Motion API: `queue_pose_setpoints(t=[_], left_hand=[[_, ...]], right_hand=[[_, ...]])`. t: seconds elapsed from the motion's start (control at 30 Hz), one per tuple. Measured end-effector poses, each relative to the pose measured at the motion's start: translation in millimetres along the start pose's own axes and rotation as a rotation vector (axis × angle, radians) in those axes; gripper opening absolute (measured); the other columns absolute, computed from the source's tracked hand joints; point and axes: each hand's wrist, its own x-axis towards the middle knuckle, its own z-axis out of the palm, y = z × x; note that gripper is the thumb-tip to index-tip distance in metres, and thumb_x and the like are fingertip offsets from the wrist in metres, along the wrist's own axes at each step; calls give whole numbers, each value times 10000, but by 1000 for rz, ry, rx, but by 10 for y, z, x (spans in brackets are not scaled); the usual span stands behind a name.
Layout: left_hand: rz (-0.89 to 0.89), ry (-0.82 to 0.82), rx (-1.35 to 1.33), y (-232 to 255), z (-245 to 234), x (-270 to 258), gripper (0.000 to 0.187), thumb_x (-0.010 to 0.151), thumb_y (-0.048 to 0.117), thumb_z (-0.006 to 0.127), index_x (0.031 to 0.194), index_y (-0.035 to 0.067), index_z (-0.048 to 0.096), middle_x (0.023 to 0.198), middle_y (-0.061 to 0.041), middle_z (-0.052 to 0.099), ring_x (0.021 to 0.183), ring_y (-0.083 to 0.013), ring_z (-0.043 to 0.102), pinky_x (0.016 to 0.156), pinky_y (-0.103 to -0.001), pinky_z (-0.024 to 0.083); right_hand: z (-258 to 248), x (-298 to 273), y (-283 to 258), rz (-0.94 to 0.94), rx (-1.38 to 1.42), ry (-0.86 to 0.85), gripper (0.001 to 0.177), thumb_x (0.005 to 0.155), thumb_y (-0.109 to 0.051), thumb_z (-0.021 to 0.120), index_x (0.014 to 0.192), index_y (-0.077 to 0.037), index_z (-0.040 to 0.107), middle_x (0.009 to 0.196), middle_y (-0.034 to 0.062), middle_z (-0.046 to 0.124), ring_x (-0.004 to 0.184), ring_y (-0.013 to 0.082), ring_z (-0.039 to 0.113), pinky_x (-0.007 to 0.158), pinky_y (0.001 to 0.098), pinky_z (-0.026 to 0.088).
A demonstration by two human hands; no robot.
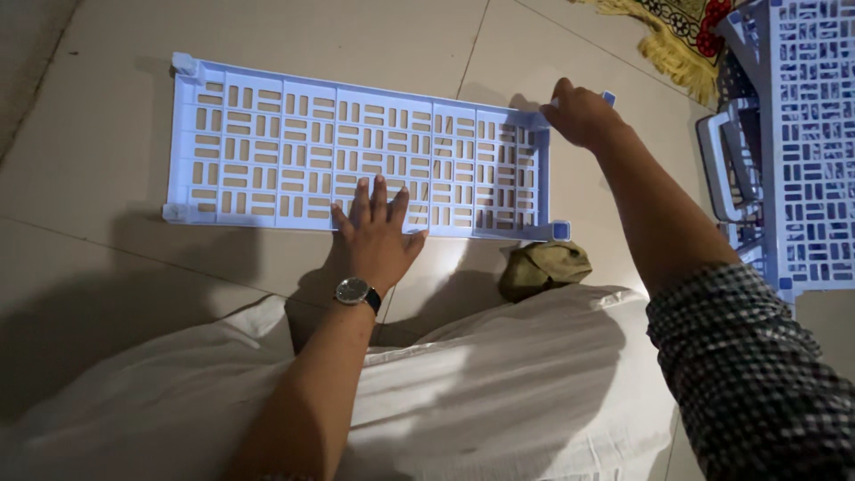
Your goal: The person wipes a white plastic grid panel with a cloth, then attaches small blue corner pieces and longer white legs to the panel. The person continues to wipe and attach additional legs to the panel.
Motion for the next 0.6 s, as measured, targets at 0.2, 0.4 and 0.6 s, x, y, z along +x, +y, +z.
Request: queue_pose_setpoints(t=[0.2,0.4,0.6], left_hand=[[-23,-23,-22,49,-5,34,749,879,576,617,1503,187,475,1668,-176,233,1547,-392,118,1114,-799,63],[-21,-34,-17,69,-92,-10,744,888,562,606,1512,181,469,1665,-181,236,1545,-387,122,1113,-790,72],[-16,-27,-29,52,-68,38,721,901,557,592,1504,179,474,1665,-186,235,1554,-385,112,1117,-782,60]], right_hand=[[53,-88,-57,53,120,56,410,1064,-323,545,1204,55,474,1037,371,659,974,546,643,846,585,513],[115,-181,-146,89,171,75,392,1067,-306,527,1167,66,454,1000,392,659,934,549,658,815,588,531],[309,-125,-56,58,154,190,391,1064,-297,555,1145,73,458,975,396,633,870,551,654,751,593,538]])
